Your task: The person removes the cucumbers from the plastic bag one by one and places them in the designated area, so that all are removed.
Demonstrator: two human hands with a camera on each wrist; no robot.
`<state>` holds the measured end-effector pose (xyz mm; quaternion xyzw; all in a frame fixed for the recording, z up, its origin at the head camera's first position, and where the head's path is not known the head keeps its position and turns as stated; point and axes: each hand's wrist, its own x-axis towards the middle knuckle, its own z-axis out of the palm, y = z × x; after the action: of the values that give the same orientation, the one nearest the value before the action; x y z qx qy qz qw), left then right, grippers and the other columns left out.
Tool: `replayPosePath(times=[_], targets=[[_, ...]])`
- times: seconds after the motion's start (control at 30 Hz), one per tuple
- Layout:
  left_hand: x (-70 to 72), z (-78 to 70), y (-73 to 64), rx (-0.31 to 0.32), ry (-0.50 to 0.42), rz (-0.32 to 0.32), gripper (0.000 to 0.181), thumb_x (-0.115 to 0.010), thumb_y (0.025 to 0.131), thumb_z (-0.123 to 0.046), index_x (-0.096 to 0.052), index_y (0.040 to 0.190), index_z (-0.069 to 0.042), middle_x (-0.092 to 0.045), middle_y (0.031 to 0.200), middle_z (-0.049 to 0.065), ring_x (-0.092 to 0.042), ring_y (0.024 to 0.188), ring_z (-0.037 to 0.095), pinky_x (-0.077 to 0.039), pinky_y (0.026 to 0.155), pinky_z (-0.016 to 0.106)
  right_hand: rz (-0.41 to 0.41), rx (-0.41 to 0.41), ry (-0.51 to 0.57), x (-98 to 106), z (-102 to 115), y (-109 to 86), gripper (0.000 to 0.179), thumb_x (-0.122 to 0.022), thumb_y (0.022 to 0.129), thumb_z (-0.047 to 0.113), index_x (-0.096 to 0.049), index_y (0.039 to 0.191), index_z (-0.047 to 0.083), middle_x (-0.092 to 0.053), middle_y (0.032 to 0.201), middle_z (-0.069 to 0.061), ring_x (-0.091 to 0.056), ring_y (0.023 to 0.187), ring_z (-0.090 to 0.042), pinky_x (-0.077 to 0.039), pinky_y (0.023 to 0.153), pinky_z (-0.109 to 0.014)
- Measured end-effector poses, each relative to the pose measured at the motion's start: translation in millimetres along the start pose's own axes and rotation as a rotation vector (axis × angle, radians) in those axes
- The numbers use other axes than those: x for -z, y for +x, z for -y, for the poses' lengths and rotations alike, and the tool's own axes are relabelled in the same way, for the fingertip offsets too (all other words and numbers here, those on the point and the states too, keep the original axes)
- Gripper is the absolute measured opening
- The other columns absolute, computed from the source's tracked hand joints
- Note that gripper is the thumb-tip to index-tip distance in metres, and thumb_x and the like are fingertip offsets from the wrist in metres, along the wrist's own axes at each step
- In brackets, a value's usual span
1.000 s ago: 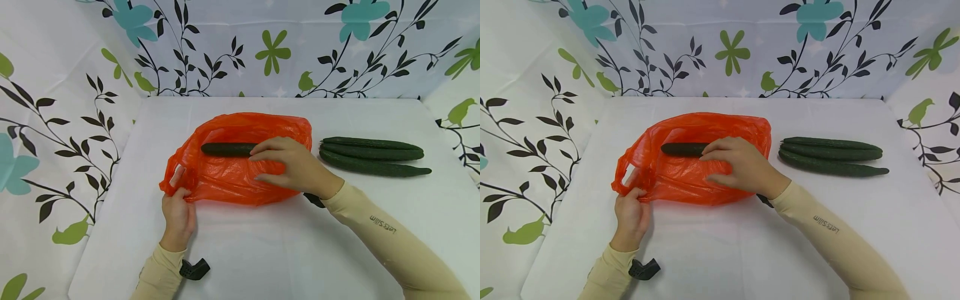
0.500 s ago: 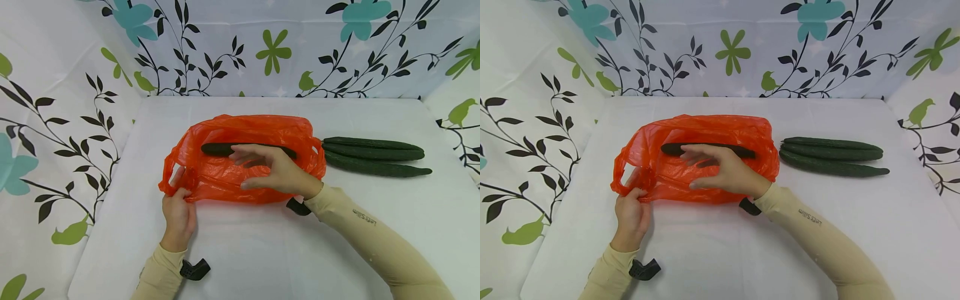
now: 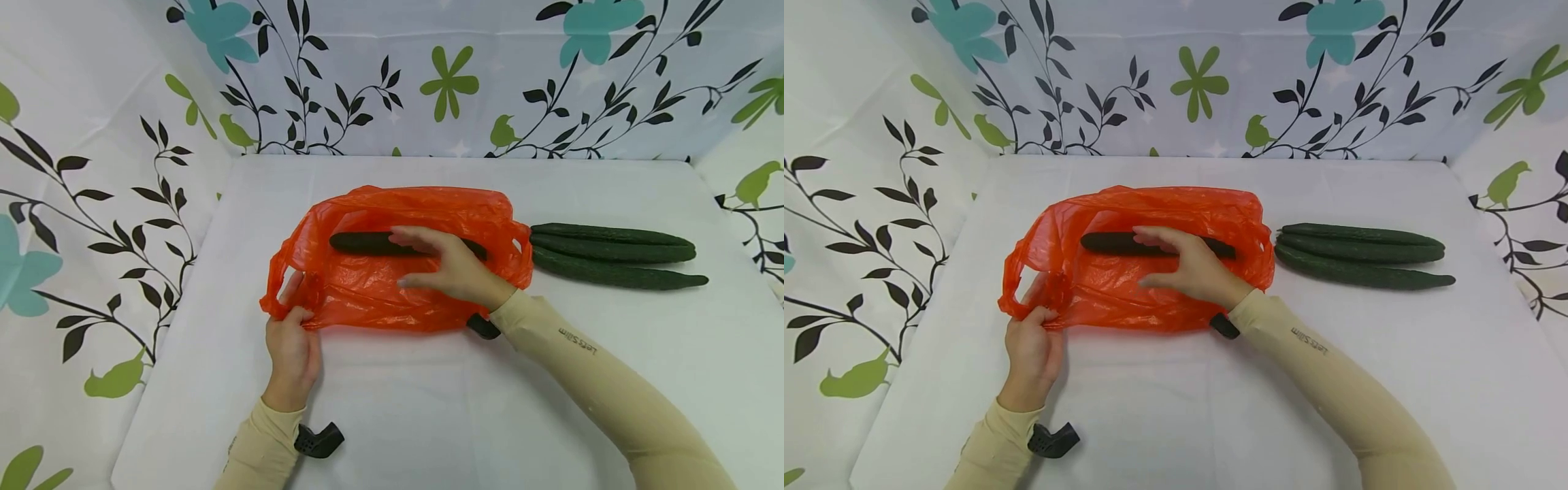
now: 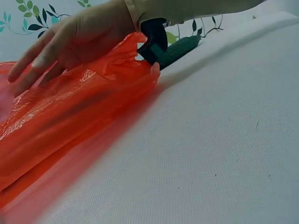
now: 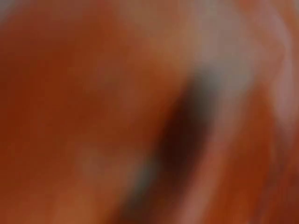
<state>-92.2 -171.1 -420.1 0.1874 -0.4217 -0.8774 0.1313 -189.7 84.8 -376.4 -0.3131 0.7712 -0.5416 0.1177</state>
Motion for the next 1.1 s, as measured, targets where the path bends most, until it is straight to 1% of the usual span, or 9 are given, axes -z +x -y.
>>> replayPosePath(times=[0.07,0.2,0.27,0.37,0.5,0.67,0.9,1.1], targets=[[0.2,0.1,0.6,-0.005,0.001,0.009,0.063,-0.028,0.092,0.015,-0.031,0.153,-0.001,-0.044,0.151,0.004,-0.038,0.140,0.023,-0.038,0.112,0.030,-0.022,-0.036,-0.065,2,-5,1.8,0.076,-0.085,0.082,0.021,-0.050,0.149,0.018,-0.055,0.145,0.003,-0.047,0.134,-0.011,-0.036,0.114,-0.041],[-0.1,1.0,0.8,-0.011,-0.001,0.012,0.062,-0.028,0.091,0.016,-0.034,0.151,-0.001,-0.045,0.151,0.004,-0.039,0.139,0.023,-0.038,0.112,0.030,-0.060,-0.090,-0.151,6,-10,3.7,0.075,-0.086,0.081,0.023,-0.052,0.147,0.013,-0.054,0.145,0.003,-0.046,0.135,-0.015,-0.036,0.113,-0.047],[-0.5,1.4,0.7,-0.013,0.003,0.017,0.061,-0.029,0.092,0.015,-0.037,0.150,-0.002,-0.044,0.151,0.005,-0.039,0.139,0.023,-0.038,0.112,0.030,-0.070,-0.111,-0.184,7,-13,4.3,0.074,-0.086,0.081,0.023,-0.052,0.147,0.011,-0.054,0.145,0.002,-0.045,0.136,-0.017,-0.037,0.113,-0.047],[-1.3,1.7,0.4,-0.015,0.007,0.015,0.060,-0.030,0.093,0.015,-0.039,0.149,-0.004,-0.043,0.151,0.006,-0.040,0.139,0.023,-0.039,0.111,0.030,-0.082,-0.138,-0.217,9,-16,5.1,0.075,-0.086,0.082,0.022,-0.051,0.147,0.008,-0.054,0.147,-0.001,-0.044,0.136,-0.018,-0.036,0.114,-0.045],[-2.2,1.9,0.5,-0.010,0.016,0.014,0.060,-0.031,0.094,0.014,-0.038,0.150,-0.004,-0.042,0.151,0.005,-0.039,0.139,0.023,-0.040,0.111,0.029,-0.090,-0.172,-0.235,11,-21,6.3,0.075,-0.085,0.082,0.024,-0.051,0.148,0.008,-0.053,0.147,-0.003,-0.044,0.136,-0.018,-0.036,0.114,-0.041],[-3.4,2.3,0.7,-0.009,0.011,0.014,0.061,-0.030,0.093,0.015,-0.038,0.150,-0.003,-0.041,0.151,0.006,-0.039,0.139,0.023,-0.039,0.111,0.029,-0.100,-0.223,-0.289,14,-27,6.8,0.076,-0.085,0.083,0.029,-0.051,0.148,0.009,-0.054,0.146,-0.001,-0.045,0.135,-0.018,-0.038,0.113,-0.040],[-4.3,2.2,-0.5,-0.013,0.019,0.020,0.060,-0.029,0.093,0.015,-0.038,0.150,-0.003,-0.041,0.151,0.006,-0.038,0.139,0.022,-0.039,0.111,0.029,-0.106,-0.277,-0.393,17,-34,5.1,0.075,-0.084,0.083,0.033,-0.053,0.147,0.010,-0.058,0.141,-0.002,-0.050,0.130,-0.020,-0.039,0.112,-0.041],[-5.3,2.7,-0.5,-0.019,0.021,0.025,0.060,-0.030,0.093,0.015,-0.038,0.150,-0.003,-0.041,0.152,0.006,-0.038,0.139,0.022,-0.040,0.111,0.029,-0.095,-0.319,-0.452,20,-40,3.3,0.071,-0.082,0.086,0.032,-0.053,0.148,0.013,-0.057,0.140,-0.003,-0.051,0.127,-0.023,-0.040,0.111,-0.046]])
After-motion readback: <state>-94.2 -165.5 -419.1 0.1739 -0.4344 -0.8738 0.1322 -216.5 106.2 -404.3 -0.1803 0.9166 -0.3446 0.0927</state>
